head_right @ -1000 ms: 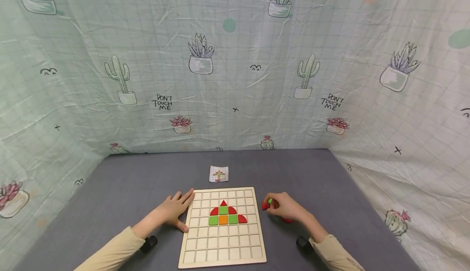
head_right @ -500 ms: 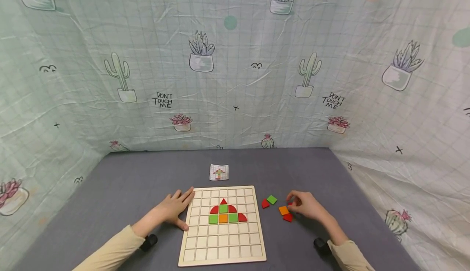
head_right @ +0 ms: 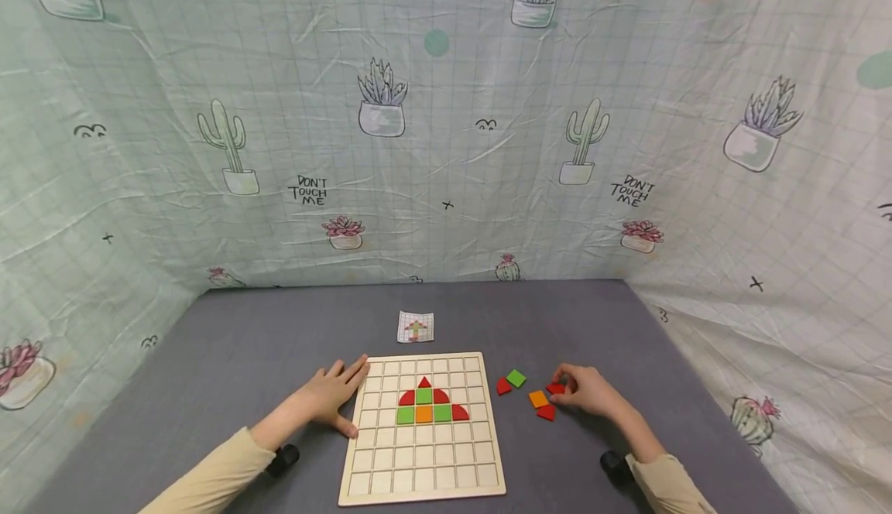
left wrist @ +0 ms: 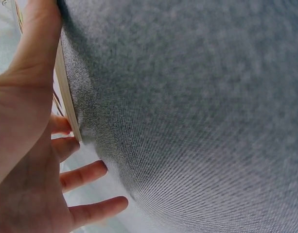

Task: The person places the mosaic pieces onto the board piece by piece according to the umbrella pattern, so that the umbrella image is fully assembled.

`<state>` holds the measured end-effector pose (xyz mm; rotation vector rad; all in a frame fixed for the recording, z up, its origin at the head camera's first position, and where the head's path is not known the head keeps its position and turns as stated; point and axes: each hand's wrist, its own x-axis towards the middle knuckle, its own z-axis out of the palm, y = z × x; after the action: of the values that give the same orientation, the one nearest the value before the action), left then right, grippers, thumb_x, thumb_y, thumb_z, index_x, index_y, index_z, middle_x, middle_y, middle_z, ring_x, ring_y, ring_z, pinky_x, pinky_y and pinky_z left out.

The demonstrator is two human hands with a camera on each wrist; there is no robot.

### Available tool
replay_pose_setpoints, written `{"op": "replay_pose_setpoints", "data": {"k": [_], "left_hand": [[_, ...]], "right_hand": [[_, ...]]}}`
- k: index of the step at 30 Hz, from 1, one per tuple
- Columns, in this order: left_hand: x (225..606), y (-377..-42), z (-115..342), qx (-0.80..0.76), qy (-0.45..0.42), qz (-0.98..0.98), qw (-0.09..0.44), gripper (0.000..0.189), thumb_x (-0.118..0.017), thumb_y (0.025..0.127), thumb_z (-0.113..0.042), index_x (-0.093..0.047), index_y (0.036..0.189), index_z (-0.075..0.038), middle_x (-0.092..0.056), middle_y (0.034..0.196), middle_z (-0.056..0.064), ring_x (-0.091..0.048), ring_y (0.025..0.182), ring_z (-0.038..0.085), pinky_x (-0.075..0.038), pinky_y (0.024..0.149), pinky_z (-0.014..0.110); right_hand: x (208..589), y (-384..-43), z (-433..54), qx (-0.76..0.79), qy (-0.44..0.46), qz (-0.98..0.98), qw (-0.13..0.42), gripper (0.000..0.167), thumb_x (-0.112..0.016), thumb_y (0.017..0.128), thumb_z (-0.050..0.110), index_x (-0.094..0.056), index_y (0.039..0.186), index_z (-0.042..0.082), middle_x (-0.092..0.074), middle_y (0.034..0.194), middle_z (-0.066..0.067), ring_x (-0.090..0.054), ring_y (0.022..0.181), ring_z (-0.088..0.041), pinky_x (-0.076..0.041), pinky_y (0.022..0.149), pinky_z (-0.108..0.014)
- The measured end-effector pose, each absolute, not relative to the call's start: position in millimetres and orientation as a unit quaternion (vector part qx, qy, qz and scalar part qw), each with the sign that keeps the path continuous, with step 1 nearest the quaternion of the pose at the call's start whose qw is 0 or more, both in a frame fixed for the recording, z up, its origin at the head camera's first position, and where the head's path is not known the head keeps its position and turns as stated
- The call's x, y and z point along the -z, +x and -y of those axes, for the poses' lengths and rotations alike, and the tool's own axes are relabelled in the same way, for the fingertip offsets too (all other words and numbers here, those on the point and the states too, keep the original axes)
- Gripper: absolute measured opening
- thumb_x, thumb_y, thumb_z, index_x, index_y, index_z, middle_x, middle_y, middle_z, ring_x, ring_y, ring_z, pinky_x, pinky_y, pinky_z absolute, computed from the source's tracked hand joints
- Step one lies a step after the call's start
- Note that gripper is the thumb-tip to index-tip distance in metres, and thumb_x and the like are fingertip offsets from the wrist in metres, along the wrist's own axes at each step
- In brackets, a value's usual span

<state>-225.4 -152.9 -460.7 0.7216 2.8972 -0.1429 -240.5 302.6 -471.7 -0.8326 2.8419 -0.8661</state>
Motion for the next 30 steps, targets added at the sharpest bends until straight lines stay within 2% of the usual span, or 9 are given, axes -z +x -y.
{"op": "replay_pose_setpoints", "data": {"k": [7, 12, 16, 22, 30], "left_hand": [[462.5, -223.3, 152.4, 0.046, 0.235, -0.967, 0.081, 0.112, -0.067, 0.054, -0.066, -0.028, 0.140, -0.005, -0.025, 0.147, 0.011, -0.033, 0.126, 0.036, -0.035, 0.091, 0.053], [463.3, -223.1, 152.2, 0.036, 0.232, -0.968, 0.089, 0.112, -0.067, 0.054, -0.065, -0.027, 0.140, -0.005, -0.024, 0.147, 0.011, -0.032, 0.128, 0.037, -0.033, 0.093, 0.054], [461.1, -223.2, 152.3, 0.033, 0.234, -0.968, 0.087, 0.112, -0.067, 0.054, -0.065, -0.027, 0.140, -0.005, -0.024, 0.147, 0.012, -0.032, 0.127, 0.037, -0.033, 0.093, 0.054], [457.8, -223.2, 152.0, 0.031, 0.234, -0.968, 0.088, 0.111, -0.067, 0.055, -0.064, -0.027, 0.140, -0.004, -0.024, 0.147, 0.012, -0.032, 0.127, 0.038, -0.033, 0.093, 0.055], [458.2, -224.0, 152.0, 0.040, 0.237, -0.967, 0.086, 0.111, -0.067, 0.055, -0.065, -0.027, 0.140, -0.005, -0.024, 0.147, 0.011, -0.032, 0.128, 0.037, -0.033, 0.093, 0.054]], "right_hand": [[473.2, -242.8, -303.8, 0.276, -0.287, -0.916, 0.041, 0.015, -0.064, 0.081, 0.013, -0.057, 0.091, 0.006, -0.052, 0.057, 0.004, -0.038, 0.049, 0.005, -0.035, 0.047, -0.018], [473.4, -241.8, -307.2, 0.289, -0.277, -0.915, 0.055, 0.020, -0.064, 0.081, 0.013, -0.056, 0.097, 0.003, -0.055, 0.058, 0.002, -0.041, 0.050, 0.004, -0.036, 0.047, -0.019], [470.9, -241.5, -308.2, 0.289, -0.257, -0.921, 0.057, 0.025, -0.066, 0.079, 0.015, -0.053, 0.095, 0.001, -0.056, 0.061, 0.001, -0.045, 0.051, 0.002, -0.037, 0.048, -0.020], [468.0, -243.7, -308.4, 0.280, -0.250, -0.924, 0.069, 0.024, -0.066, 0.079, 0.019, -0.053, 0.090, 0.002, -0.056, 0.062, 0.001, -0.043, 0.051, 0.003, -0.037, 0.049, -0.019], [467.6, -245.5, -309.7, 0.286, -0.261, -0.919, 0.068, 0.022, -0.065, 0.081, 0.015, -0.053, 0.091, 0.001, -0.057, 0.062, 0.001, -0.044, 0.051, 0.003, -0.037, 0.050, -0.020]]}}
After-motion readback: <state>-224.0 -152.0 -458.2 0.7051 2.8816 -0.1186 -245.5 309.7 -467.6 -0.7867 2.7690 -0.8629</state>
